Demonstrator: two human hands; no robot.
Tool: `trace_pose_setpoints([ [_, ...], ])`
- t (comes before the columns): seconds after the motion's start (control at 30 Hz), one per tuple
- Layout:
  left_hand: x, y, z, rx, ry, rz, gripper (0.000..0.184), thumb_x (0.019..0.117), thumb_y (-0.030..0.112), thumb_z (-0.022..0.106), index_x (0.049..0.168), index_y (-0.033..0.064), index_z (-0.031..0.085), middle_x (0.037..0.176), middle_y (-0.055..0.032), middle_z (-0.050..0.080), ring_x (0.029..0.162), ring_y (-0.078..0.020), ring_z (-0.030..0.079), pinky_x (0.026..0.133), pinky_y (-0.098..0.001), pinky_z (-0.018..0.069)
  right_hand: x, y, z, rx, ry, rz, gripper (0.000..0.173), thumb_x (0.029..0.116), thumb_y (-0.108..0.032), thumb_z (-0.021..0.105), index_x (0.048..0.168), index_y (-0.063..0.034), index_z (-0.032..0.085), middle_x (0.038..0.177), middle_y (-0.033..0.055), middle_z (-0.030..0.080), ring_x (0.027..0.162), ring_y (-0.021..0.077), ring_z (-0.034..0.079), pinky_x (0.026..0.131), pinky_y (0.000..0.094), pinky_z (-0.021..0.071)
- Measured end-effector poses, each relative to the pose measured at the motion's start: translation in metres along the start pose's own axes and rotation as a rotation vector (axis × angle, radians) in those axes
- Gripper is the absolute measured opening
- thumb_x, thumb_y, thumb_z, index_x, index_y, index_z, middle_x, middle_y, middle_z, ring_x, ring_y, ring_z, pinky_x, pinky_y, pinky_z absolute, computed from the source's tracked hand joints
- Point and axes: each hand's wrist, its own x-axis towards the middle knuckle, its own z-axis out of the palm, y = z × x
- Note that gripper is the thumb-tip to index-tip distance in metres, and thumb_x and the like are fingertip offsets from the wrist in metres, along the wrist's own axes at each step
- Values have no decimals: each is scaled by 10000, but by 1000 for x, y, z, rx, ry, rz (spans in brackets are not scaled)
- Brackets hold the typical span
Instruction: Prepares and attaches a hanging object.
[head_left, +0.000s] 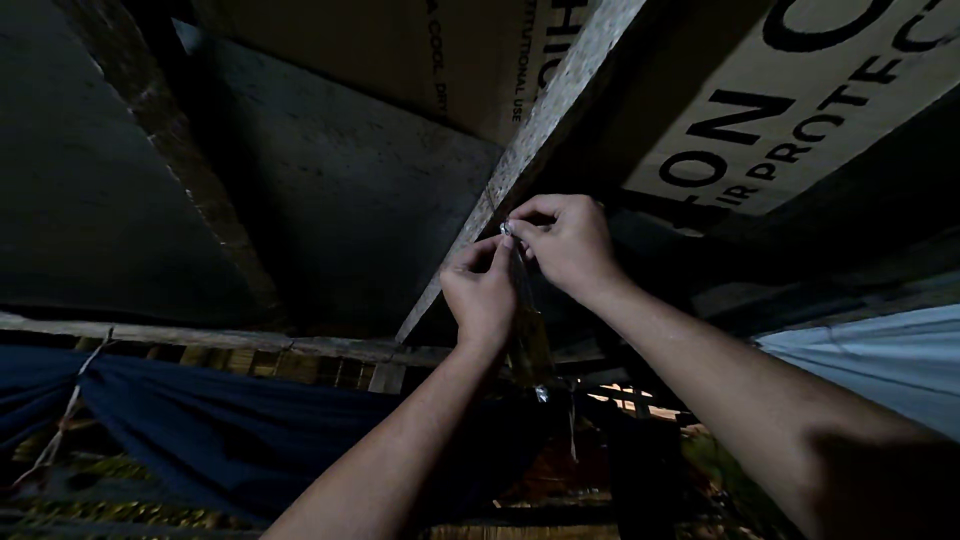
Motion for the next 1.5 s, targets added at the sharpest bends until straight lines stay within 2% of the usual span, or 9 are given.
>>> trace_pose_setpoints([
  [0.27,-3,-3,-5,5,-25,115,115,942,138,756,1031,77,794,923,-21,768,823,-93,722,747,-242,609,-13,3,1,-59,144,-174,50,931,-119,740,965,-110,775,978,24,717,870,81,697,802,257,607],
  [0.43,-4,-7,-12,29,-63,217,110,946,122,749,1028,62,790,939,-31,769,827,-107,727,751,-251,619,-26,2,0,-99,172,-234,57,941,-90,704,969,-86,753,941,32,682,808,85,660,733,243,581],
  [0.63,8,9,-13,0,-171,-28,121,972,157,718,1022,62,776,894,-43,744,773,-104,691,698,-250,579,-18,-8,-4,-120,151,-116,75,912,-87,736,986,-91,733,958,52,663,790,106,644,717,268,570],
  [0.77,11,13,-14,-10,-150,-52,108,974,149,714,1010,62,768,887,-44,734,773,-109,677,698,-244,561,-16,-21,-4,-32,171,33,309,857,-52,802,1121,-78,644,1172,144,568,767,168,689,690,340,647],
  [0.93,10,7,-17,85,-147,158,98,970,134,719,1026,66,761,920,-29,747,809,-102,705,724,-247,595,-18,-25,-3,-42,107,178,200,901,-97,772,1091,-99,709,1193,136,570,762,168,678,701,349,636],
  [1.13,17,3,-20,261,-184,458,109,975,157,706,1054,107,762,996,0,736,941,-108,689,820,-286,591,-13,-19,-5,-49,72,81,171,922,-51,715,1084,-106,726,1095,87,659,774,136,686,698,316,625],
  [1.27,18,4,-22,320,-184,502,110,979,169,694,1054,127,763,987,26,734,940,-99,673,821,-299,565,-16,-19,-10,-147,71,-3,85,938,-65,710,1015,-101,708,1054,71,640,933,160,652,803,326,576],
  [1.4,22,11,-22,367,-223,498,125,990,177,672,1068,132,758,1010,21,729,954,-97,671,817,-294,569,-18,-19,-11,-200,114,-71,65,974,-59,654,1033,-74,674,1051,93,625,885,182,654,776,340,579],
  [1.5,28,25,-20,296,-307,347,101,992,156,682,1027,91,751,945,-4,743,827,-69,700,737,-249,598,-18,-21,-14,-217,147,-74,80,991,-58,617,1059,-53,658,1056,125,630,874,218,651,781,382,566],
])
